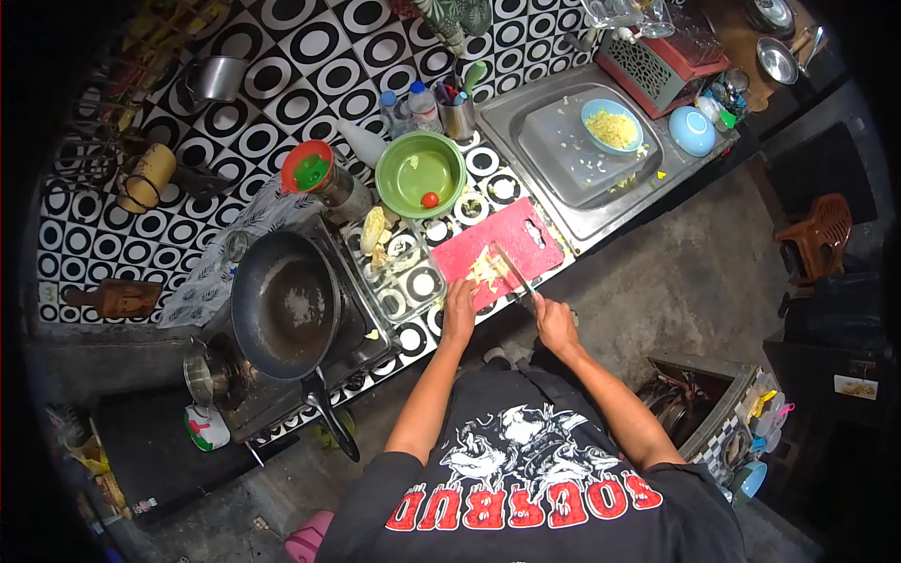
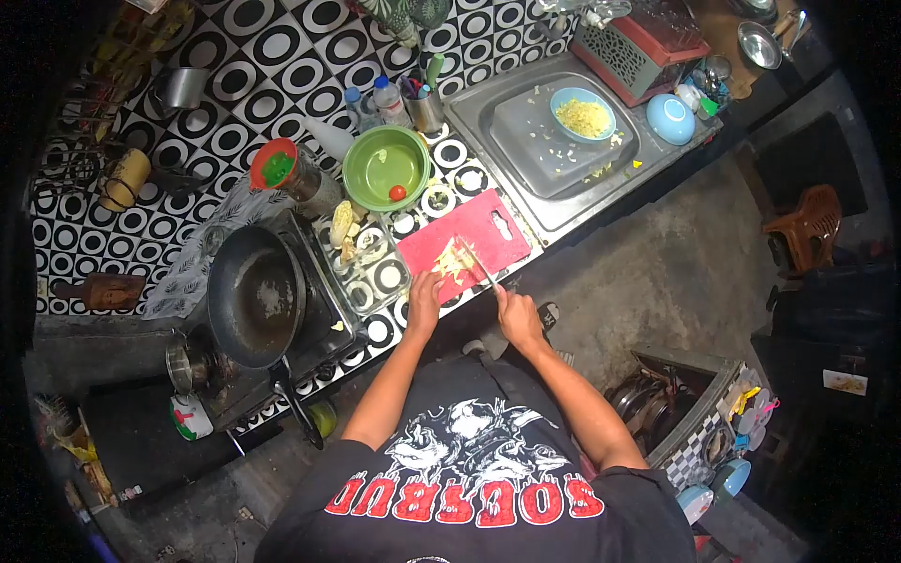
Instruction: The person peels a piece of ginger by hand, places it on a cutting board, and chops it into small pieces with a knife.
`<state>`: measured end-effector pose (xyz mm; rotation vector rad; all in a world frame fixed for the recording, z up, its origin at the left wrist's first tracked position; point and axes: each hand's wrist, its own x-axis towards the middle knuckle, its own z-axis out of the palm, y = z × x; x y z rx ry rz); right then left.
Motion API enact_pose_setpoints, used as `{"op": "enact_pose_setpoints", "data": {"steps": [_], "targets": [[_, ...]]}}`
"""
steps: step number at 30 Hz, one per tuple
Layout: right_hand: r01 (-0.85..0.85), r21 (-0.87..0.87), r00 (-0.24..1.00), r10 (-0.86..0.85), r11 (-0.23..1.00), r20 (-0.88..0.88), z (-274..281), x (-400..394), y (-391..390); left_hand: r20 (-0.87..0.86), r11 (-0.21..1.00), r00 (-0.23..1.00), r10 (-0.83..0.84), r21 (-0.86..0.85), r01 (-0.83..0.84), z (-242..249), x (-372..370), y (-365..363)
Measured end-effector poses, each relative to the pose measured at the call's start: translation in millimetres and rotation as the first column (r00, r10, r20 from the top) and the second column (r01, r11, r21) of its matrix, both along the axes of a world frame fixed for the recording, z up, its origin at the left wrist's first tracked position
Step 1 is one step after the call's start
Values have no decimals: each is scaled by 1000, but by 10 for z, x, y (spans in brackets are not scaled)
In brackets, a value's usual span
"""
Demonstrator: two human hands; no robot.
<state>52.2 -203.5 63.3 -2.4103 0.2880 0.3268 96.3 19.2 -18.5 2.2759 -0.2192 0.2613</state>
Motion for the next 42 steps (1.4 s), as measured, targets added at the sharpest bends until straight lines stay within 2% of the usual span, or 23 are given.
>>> {"op": "enact_pose_setpoints", "data": {"steps": [1,2,4,5,8,10,14,17,19,20,22,24,26,28,29,31,35,37,40,42], "targets": [[21,69,998,-25,997,60,42,-12,19,-4,1000,1000,-2,1,2,-1,-21,6],[22,68,998,-26,997,63,-54,-9,10,7,1000,1000,-2,-1,2,0,7,-2],[-21,-48,1000,20,999,-19,-275,-78,15,13,1000,1000,-5,-2,5,2,-5,-6],[-21,-48,1000,20,999,-18,-321,-94,-3,20,1000,1000,-7,-11,7,7,2,-5],[-5,6,999,4,1000,52,-222,-61,9,29,1000,1000,-7,-9,7,25,39,2],[38,119,997,-46,992,60,-139,-84,46,21,1000,1000,-14,1,14,37,4,7],[-32,6,998,33,999,-55,-312,-94,55,27,1000,999,-23,-1,23,44,-89,13],[-53,12,999,52,999,6,-22,-84,150,60,1000,998,-26,-12,27,81,-132,58],[-16,126,994,2,992,113,97,-55,202,86,999,996,-37,-19,38,126,-156,70],[-17,127,994,3,992,110,22,-73,204,100,998,994,-50,27,48,153,-203,84],[-97,-51,995,97,994,-15,-127,-97,223,112,996,992,-62,75,53,167,-263,118],[-117,-47,993,115,992,-33,-169,-128,193,161,990,986,-52,138,30,162,-294,133],[-141,-46,989,139,989,-43,-138,-71,191,137,988,989,-55,152,34,135,-266,163],[-92,86,995,88,992,49,-113,-121,225,92,985,994,-58,166,42,106,-358,191],[-97,86,994,93,992,49,-141,-117,226,94,986,994,-47,166,31,90,-352,189],[-141,-18,989,140,990,-55,-184,-137,242,93,985,995,-33,169,17,85,-379,201],[-132,-37,990,130,991,-56,-25,-96,345,77,984,997,-17,180,3,35,-386,217],[-114,69,991,109,991,73,-18,-80,393,67,986,998,-5,169,-7,69,-413,213],[-161,-7,987,161,987,-7,-177,-96,408,68,989,998,9,148,-19,82,-449,257],[-157,-2,988,157,988,-1,-185,-126,396,96,979,995,4,202,-24,52,-490,285]]}}
